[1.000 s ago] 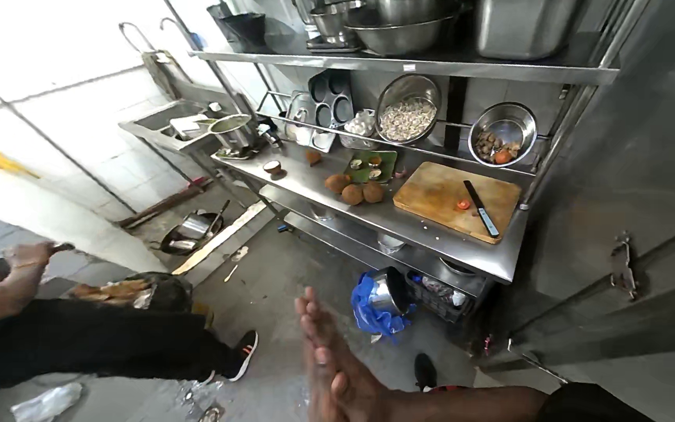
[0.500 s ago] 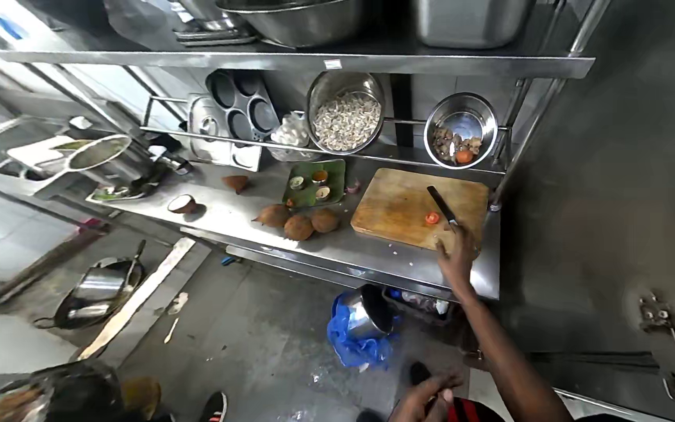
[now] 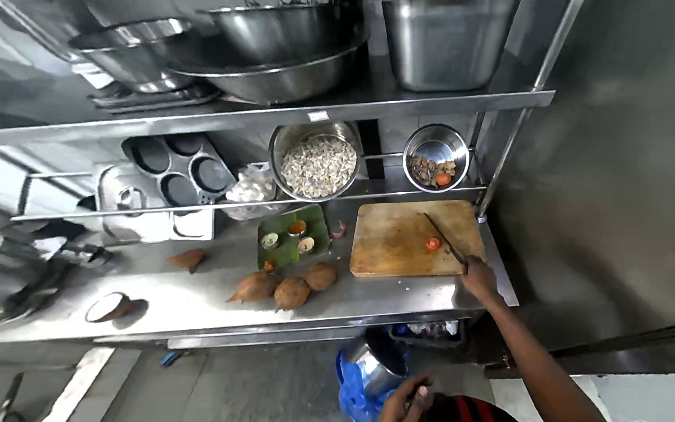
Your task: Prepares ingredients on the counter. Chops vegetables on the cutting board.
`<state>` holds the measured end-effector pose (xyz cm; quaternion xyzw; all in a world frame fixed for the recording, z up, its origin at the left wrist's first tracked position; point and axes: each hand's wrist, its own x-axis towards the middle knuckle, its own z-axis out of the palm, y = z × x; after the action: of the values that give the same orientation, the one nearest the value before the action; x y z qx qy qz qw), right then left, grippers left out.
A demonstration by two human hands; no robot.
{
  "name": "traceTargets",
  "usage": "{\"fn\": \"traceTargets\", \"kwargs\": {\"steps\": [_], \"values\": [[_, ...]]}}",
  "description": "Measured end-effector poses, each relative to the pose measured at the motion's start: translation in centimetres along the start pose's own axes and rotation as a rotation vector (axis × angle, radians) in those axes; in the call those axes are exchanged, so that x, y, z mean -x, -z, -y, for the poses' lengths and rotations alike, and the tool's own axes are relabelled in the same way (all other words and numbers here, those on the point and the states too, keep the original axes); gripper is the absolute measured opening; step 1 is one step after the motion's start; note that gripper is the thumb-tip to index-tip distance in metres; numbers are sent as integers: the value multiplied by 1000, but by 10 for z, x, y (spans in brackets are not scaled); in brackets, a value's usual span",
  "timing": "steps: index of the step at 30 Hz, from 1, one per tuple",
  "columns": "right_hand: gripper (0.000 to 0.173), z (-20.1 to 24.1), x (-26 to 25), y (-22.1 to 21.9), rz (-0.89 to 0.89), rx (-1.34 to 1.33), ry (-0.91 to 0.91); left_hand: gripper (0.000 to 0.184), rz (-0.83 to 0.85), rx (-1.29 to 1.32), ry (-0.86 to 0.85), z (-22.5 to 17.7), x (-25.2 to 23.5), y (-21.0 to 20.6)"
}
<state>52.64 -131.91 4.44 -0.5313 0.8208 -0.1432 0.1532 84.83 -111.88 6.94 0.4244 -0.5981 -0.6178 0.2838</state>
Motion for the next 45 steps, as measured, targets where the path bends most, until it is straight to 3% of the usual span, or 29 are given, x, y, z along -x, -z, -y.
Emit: {"fn": "traceTargets", "kwargs": {"steps": [3,9,15,20,24,28,32,34,39,45], "values": [[40,6,24,2,133,-122,-132,34,-20,18,7,26,-6,47],[46,-3,72,13,5,45,-118,34,2,-336,-118,52,-73,90],[38,-14,74,11,-255,39,-17,43,-64,-584,-235,5,-209,71],[41,-40,63,-15,-82,113,-21,62,-103,-845,-271,-39,-327,47],[42,-54,63,-16,-115,-117,-101,61,33,-1030,-224,-45,-392,37],[37,-72,55,-22,-154,-474,-130,38,54,-960,-264,-39,-407,36],[36,-87,46,-23,-125,-567,-130,30,-168,-818,-332,-26,-379,46],[36,-87,45,-23,-102,-571,-93,32,-259,-716,-288,-21,-369,56],[40,-67,44,-14,-173,-409,-8,41,-367,-591,-203,-11,-372,74],[46,-66,41,-28,-192,-143,106,42,-267,-760,-252,-12,-393,63]]}}
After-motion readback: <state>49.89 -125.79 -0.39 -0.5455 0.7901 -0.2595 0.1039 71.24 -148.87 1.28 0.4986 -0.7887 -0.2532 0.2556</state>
